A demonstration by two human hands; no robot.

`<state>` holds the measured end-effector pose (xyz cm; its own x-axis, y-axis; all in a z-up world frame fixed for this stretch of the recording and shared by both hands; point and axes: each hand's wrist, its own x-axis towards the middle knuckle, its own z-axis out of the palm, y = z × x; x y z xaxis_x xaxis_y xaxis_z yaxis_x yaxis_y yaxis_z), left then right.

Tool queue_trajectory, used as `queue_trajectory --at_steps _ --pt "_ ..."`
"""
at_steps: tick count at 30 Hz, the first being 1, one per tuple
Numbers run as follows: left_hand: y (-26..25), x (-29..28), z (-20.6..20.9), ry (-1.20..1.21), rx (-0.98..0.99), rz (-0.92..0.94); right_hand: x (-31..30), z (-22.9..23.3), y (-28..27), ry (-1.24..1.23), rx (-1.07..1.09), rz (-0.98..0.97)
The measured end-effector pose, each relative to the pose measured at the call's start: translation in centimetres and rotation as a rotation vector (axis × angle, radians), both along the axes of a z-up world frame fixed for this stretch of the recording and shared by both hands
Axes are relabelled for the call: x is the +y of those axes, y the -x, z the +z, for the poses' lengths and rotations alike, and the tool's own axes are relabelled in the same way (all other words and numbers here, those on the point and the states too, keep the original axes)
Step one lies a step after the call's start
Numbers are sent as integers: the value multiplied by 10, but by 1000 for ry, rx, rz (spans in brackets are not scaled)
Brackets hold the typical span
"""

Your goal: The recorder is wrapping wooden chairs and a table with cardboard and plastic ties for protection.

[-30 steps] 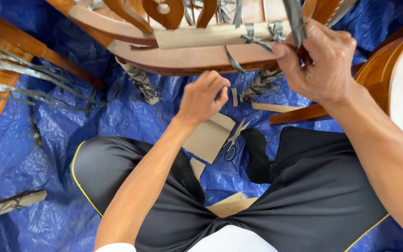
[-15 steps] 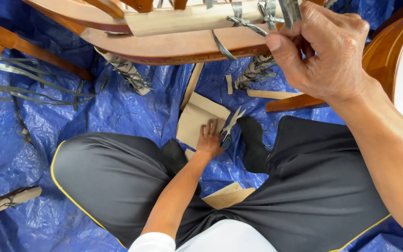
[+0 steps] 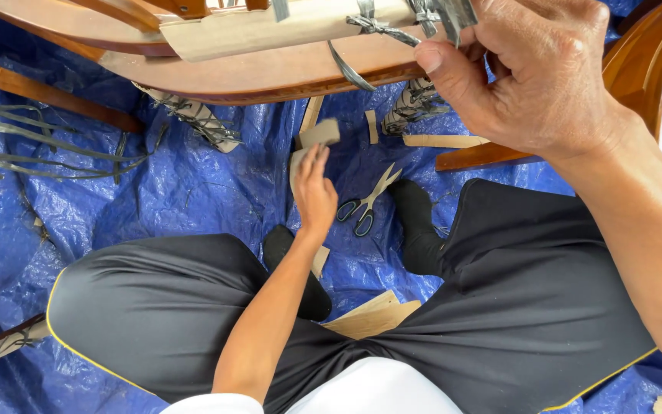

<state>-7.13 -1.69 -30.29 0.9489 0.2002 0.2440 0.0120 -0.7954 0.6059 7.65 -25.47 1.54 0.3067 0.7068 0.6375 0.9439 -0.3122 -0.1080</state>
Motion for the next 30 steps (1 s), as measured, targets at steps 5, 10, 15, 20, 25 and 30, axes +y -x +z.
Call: queue_trajectory --at_steps 5,10,15,20,25,30 --pt "-18 40 18 310 -175 245 3 6 1 51 16 -43" --pt "-11 60 22 798 -64 363 14 13 5 86 5 13" --pt "13 53 -13 875 226 343 14 9 7 112 -40 -37" --pt "29 77 -79 481 -36 412 20 19 23 64 101 -98" --pt "36 107 -127 328 164 513 8 47 38 77 151 -88" --pt "38 93 -117 250 401 692 -87 43 45 -30 112 -707"
